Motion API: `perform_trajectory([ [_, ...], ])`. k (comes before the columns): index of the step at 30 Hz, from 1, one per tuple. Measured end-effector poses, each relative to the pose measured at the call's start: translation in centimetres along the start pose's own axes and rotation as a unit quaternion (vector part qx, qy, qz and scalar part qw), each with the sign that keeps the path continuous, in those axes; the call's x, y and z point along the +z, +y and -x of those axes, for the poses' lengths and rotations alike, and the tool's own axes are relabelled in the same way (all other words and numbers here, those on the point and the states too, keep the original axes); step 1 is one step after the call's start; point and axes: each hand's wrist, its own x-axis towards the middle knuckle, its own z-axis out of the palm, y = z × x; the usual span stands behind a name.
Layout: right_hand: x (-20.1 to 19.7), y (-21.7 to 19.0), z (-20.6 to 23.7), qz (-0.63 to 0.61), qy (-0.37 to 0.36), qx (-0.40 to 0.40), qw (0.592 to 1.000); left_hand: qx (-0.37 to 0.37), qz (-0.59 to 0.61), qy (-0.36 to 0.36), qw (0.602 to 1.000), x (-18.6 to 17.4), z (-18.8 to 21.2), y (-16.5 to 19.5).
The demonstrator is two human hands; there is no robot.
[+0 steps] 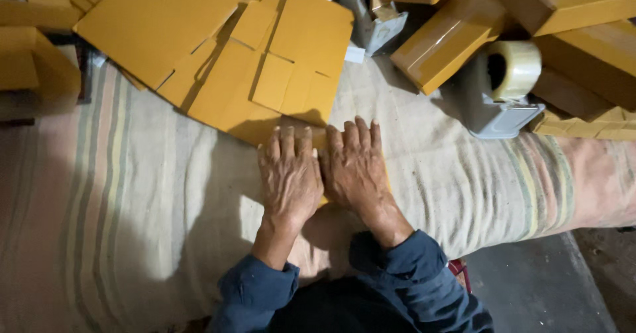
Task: The person folds flat yellow cardboard box blanks into open boxes on a padded work surface, pressing the sides and flaps to shape each box, and sets completed boxes with the stack of finished boxes nearby.
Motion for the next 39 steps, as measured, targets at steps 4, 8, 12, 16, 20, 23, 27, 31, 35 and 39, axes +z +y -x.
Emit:
perform_trajectory([
  [4, 0.3, 0.7, -0.5, -0.063, -0.035, 0.012, 0.997, -0.033, 0.071, -0.067, 0.995, 1.0, -0.6, -0.8],
  [8, 0.1, 1.5, -0.7, -0.042, -0.039, 0.048, 0.997, -0.071, 0.091, -0.137, 0.984, 1.4, -1.3, -1.1],
  [12, -0.2, 1.2, -0.4, -0.066, -0.043, 0.075, 0.994, -0.079, 0.083, -0.149, 0.982, 1.9, -1.6, -1.4],
  [16, -0.5, 1.4, -0.6, -0.046, -0.056, 0.087, 0.994, -0.076, 0.087, -0.161, 0.98, 2.9, -1.9, -1.7],
  [20, -0.4, 1.7, -0.5, -0.059, -0.049, 0.098, 0.992, -0.084, 0.1, -0.152, 0.98, 2.9, -1.4, -1.8],
  [23, 0.1, 1.8, -0.2, -0.063, -0.031, 0.095, 0.993, -0.073, 0.103, -0.137, 0.982, 2.6, -1.3, -1.7],
  [27, 0.9, 2.3, -0.1, -0.037, -0.029, 0.108, 0.993, -0.055, 0.096, -0.11, 0.988, 2.4, -1.4, -1.5],
  [31, 0.7, 2.6, 0.2, -0.064, -0.046, 0.119, 0.99, -0.057, 0.114, -0.098, 0.987, 2.3, -1.3, -1.5],
  [35, -0.2, 2.4, 0.3, -0.038, -0.085, 0.106, 0.99, -0.059, 0.111, -0.094, 0.988, 2.3, -1.1, -1.3],
  [39, -0.4, 2.4, 0.0, -0.057, -0.106, 0.144, 0.982, -0.073, 0.123, -0.117, 0.983, 2.2, -1.2, -1.3],
])
